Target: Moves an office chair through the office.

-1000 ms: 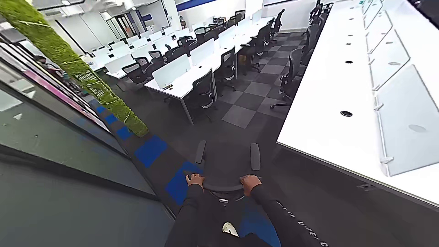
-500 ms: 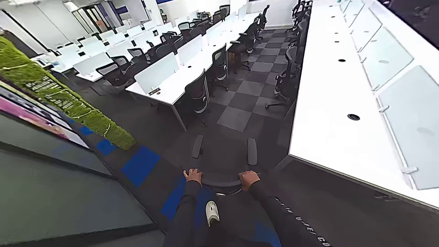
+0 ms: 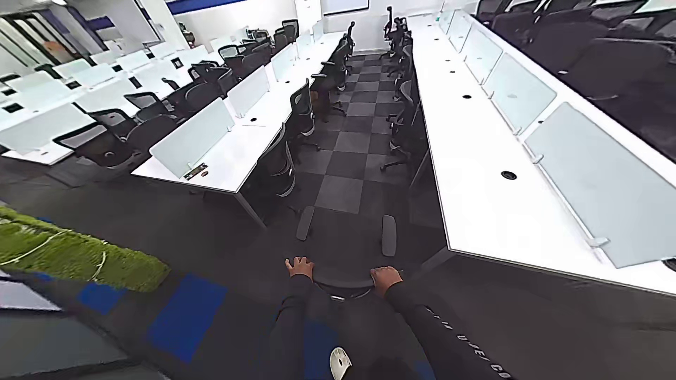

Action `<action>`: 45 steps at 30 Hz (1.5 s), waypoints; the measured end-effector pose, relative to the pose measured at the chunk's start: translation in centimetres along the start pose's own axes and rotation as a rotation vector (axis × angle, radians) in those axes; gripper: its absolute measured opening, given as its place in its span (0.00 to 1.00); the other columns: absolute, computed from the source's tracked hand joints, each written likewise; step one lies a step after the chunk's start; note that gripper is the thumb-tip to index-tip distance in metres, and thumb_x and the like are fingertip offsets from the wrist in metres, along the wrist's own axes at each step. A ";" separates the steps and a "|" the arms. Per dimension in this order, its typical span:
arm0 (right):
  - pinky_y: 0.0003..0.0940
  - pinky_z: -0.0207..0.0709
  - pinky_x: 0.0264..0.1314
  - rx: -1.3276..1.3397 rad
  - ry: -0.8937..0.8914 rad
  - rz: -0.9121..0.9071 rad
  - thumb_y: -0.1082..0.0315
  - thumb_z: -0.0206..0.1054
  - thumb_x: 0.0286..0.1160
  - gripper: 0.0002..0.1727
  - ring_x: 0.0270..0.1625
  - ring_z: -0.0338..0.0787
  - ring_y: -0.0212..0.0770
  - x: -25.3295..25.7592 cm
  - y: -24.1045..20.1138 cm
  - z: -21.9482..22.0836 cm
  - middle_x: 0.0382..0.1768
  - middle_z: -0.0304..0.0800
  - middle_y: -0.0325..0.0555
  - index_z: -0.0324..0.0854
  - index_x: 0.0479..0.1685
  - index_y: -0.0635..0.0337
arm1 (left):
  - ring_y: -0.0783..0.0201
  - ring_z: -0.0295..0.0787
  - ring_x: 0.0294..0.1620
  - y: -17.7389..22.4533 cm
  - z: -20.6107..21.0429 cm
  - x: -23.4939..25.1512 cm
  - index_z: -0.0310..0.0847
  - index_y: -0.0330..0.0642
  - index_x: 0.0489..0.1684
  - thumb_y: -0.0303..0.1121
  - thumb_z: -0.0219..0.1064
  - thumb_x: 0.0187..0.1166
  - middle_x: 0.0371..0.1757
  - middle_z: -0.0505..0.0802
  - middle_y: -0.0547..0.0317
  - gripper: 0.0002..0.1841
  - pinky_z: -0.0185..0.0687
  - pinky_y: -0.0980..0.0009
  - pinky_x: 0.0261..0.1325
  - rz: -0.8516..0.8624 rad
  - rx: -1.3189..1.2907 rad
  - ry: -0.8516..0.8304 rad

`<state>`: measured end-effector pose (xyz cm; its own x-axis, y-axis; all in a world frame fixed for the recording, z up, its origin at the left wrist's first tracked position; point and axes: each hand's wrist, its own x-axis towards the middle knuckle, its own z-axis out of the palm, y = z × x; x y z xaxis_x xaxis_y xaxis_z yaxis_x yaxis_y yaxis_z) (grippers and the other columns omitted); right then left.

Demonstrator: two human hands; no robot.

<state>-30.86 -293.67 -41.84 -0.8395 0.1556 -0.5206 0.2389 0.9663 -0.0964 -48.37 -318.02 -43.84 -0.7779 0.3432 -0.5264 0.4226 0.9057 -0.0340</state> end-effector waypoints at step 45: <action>0.57 0.77 0.72 0.354 0.148 0.673 0.50 0.78 0.57 0.29 0.66 0.91 0.53 35.7 18.7 -23.1 0.58 0.95 0.50 0.87 0.59 0.57 | 0.47 0.53 0.95 23.4 -35.2 55.1 0.85 0.65 0.73 0.24 0.67 0.78 0.87 0.76 0.65 0.27 0.50 0.25 0.87 0.646 0.285 -0.028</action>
<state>-67.66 -265.27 -42.62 -0.5085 0.7358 -0.4472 0.8417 0.5343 -0.0779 -97.67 -269.16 -43.72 -0.3201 0.7800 -0.5378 0.9038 0.4215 0.0734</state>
